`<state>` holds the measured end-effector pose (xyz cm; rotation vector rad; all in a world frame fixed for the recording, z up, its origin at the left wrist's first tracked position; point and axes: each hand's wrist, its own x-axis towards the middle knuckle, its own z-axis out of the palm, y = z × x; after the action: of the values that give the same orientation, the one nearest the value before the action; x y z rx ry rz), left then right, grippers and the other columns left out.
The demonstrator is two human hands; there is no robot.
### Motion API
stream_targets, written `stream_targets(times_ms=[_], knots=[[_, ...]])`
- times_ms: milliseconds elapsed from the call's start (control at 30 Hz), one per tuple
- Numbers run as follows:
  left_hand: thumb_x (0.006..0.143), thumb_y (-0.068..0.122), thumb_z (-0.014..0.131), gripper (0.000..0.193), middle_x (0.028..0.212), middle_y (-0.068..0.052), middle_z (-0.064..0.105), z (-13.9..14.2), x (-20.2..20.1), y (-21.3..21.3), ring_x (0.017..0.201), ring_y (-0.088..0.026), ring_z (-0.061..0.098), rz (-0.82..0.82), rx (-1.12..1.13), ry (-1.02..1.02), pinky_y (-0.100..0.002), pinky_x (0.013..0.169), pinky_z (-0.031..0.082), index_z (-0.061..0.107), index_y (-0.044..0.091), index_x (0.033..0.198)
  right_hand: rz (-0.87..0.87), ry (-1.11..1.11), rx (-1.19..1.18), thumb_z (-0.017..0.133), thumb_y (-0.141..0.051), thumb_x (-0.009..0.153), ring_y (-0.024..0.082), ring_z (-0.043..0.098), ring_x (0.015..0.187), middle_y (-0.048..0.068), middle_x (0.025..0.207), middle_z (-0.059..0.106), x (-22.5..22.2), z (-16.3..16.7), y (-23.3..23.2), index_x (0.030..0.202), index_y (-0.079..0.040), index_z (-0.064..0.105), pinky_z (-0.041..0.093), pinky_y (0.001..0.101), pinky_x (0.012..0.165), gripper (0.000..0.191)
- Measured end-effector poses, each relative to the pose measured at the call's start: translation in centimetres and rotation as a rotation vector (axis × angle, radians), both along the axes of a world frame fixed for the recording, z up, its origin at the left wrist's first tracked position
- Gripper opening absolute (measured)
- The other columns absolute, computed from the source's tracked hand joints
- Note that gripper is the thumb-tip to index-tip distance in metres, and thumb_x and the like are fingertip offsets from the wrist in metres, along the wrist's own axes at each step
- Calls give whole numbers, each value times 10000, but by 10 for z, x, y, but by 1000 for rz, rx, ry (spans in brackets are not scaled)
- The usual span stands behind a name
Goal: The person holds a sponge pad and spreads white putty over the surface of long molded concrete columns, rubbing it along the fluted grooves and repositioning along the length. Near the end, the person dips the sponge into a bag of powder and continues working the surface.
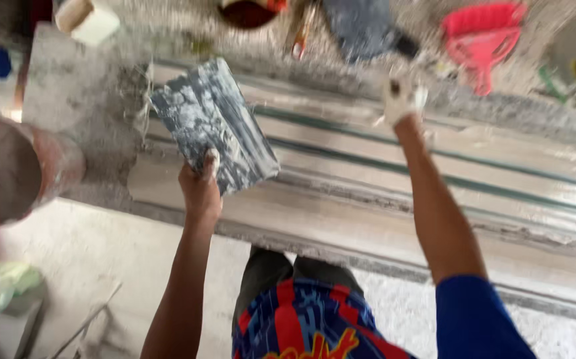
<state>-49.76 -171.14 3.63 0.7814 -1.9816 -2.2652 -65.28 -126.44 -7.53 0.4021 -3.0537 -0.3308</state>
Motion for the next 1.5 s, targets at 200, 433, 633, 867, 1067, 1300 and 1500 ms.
stream_targets(times_ms=[200, 433, 633, 867, 1067, 1300, 1500], knots=[[998, 184, 701, 283, 1094, 6, 674, -23, 45, -29, 952, -63, 584, 86, 21, -29, -234, 848, 491, 654, -4, 1203, -465, -202, -532, 554, -171, 1074, 321, 664, 895, 239, 1255, 658, -78, 6, -59, 1259, -78, 693, 555, 454, 724, 249], [1006, 244, 655, 307, 946, 1, 654, 2, 87, -53, 781, -74, 515, 206, -149, -276, -276, 659, 435, 645, -10, 1178, -556, -309, -432, 563, -165, 1076, 300, 647, 858, 216, 1207, 655, -158, -18, -94, 1236, -80, 678, 532, 430, 689, 214], [1028, 227, 646, 297, 945, -15, 646, 8, 108, -66, 782, -85, 497, 279, -207, -376, -278, 662, 437, 646, -36, 1167, -591, -339, -404, 571, -160, 1077, 282, 632, 826, 196, 1167, 652, -173, -23, -105, 1216, -82, 665, 511, 410, 659, 185], [1013, 150, 640, 278, 1046, -29, 682, 4, 115, -70, 873, -82, 564, 315, -76, -287, -251, 741, 483, 644, -41, 1215, -621, -337, -425, 581, -155, 1079, 262, 615, 788, 173, 1119, 649, -170, -12, -109, 1193, -85, 650, 488, 386, 624, 151], [1017, 164, 633, 303, 1073, -52, 700, 15, 118, -74, 895, -99, 585, 297, -104, -292, -271, 763, 494, 644, -45, 1236, -649, -307, -483, 589, -150, 1081, 244, 601, 756, 153, 1079, 646, -166, -2, -107, 1174, -87, 637, 467, 366, 594, 123], [1021, 192, 617, 316, 1093, -71, 709, 19, 133, -83, 901, -119, 604, 309, -212, -388, -289, 761, 497, 626, -25, 1251, -684, -82, -762, 598, -144, 1082, 224, 584, 719, 130, 1031, 642, -168, 15, -86, 1151, -89, 623, 444, 342, 558, 91], [1039, 210, 601, 328, 1079, -147, 725, 24, 146, -90, 902, -160, 645, 325, -225, -444, -325, 748, 504, 616, -59, 1226, -711, 154, -1289, 606, -140, 1084, 206, 570, 687, 110, 990, 640, -170, 64, -26, 1131, -91, 610, 423, 321, 528, 68]])
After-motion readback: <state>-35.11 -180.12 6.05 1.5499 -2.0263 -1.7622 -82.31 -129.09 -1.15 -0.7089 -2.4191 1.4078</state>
